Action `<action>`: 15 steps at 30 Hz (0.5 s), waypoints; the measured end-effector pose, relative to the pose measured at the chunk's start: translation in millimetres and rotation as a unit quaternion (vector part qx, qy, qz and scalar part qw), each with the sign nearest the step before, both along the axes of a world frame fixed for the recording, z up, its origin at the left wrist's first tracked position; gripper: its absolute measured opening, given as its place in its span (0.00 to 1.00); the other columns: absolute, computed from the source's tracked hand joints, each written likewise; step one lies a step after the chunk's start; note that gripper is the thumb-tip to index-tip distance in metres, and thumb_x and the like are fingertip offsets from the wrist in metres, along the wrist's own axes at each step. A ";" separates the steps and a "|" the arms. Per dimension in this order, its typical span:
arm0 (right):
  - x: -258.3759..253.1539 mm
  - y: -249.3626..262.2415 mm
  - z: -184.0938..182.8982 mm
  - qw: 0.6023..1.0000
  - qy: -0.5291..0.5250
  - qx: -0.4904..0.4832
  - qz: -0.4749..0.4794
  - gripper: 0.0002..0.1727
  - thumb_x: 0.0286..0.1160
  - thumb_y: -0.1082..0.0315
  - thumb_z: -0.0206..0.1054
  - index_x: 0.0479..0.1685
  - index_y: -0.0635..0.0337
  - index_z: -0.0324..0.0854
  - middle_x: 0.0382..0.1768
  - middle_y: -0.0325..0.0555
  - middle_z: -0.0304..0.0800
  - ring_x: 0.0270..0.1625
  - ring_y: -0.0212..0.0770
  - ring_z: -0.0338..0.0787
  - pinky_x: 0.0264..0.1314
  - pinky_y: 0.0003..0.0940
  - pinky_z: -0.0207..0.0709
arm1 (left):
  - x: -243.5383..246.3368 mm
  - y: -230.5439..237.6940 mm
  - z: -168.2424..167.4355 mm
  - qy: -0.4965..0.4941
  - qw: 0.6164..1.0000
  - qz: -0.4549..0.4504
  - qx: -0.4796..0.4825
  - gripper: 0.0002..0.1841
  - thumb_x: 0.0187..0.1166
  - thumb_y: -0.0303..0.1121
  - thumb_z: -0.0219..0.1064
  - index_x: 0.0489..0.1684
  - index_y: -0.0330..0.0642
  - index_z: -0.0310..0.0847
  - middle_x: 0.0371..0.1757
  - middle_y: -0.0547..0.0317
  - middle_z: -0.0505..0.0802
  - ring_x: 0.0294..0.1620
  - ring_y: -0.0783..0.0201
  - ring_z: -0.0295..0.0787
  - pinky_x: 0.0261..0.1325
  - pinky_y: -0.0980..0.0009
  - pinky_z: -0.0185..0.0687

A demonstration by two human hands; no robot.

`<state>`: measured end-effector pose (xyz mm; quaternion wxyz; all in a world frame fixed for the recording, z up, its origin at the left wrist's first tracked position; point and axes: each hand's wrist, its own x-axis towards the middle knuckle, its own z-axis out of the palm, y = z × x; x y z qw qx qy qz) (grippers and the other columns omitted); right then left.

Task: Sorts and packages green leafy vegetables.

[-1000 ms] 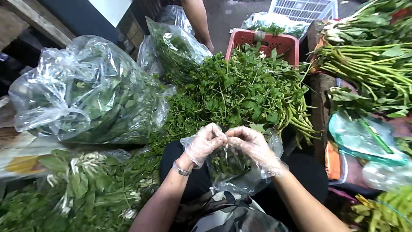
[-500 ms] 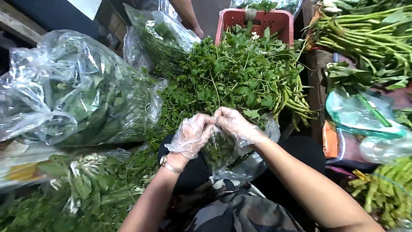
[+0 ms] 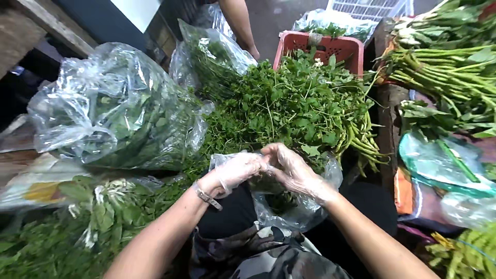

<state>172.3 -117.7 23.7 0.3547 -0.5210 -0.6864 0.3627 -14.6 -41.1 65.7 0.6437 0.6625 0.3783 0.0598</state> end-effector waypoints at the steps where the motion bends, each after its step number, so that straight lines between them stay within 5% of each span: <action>1: 2.5 -1.2 -0.6 1.000 0.008 0.013 -0.001 0.21 0.76 0.72 0.67 0.67 0.73 0.76 0.53 0.57 0.90 0.53 0.44 0.91 0.62 0.40 0.83 | 1.0 0.9 -3.9 -0.030 0.995 0.039 -0.082 0.10 0.85 0.24 0.54 0.37 0.43 0.81 0.27 0.75 0.81 0.28 0.83 0.75 0.37 0.86 0.73; 4: 9.3 -8.4 -2.5 0.997 0.031 0.075 -0.010 0.23 0.76 0.66 0.69 0.67 0.72 0.79 0.60 0.59 0.87 0.58 0.40 0.89 0.65 0.33 0.82 | 1.9 -0.3 -8.0 -0.051 0.974 0.123 -0.185 0.12 0.88 0.24 0.54 0.35 0.46 0.80 0.23 0.74 0.81 0.25 0.80 0.77 0.34 0.85 0.76; 9: -0.7 -10.0 -6.0 0.941 -0.097 0.310 -0.095 0.12 0.77 0.59 0.71 0.46 0.58 0.92 0.44 0.49 0.96 0.48 0.44 0.93 0.56 0.43 0.83 | 5.5 -4.1 -6.2 -0.054 0.972 0.137 -0.181 0.13 0.88 0.25 0.53 0.33 0.46 0.80 0.23 0.73 0.82 0.25 0.79 0.78 0.34 0.84 0.77; 15: -6.4 -8.3 2.3 0.907 -0.193 0.364 -0.091 0.08 0.79 0.70 0.65 0.39 0.59 0.91 0.33 0.48 0.94 0.37 0.44 0.92 0.47 0.43 0.80 | 8.7 -6.5 -5.8 -0.055 0.980 0.136 -0.134 0.10 0.87 0.25 0.56 0.36 0.44 0.82 0.24 0.73 0.83 0.25 0.80 0.79 0.34 0.85 0.76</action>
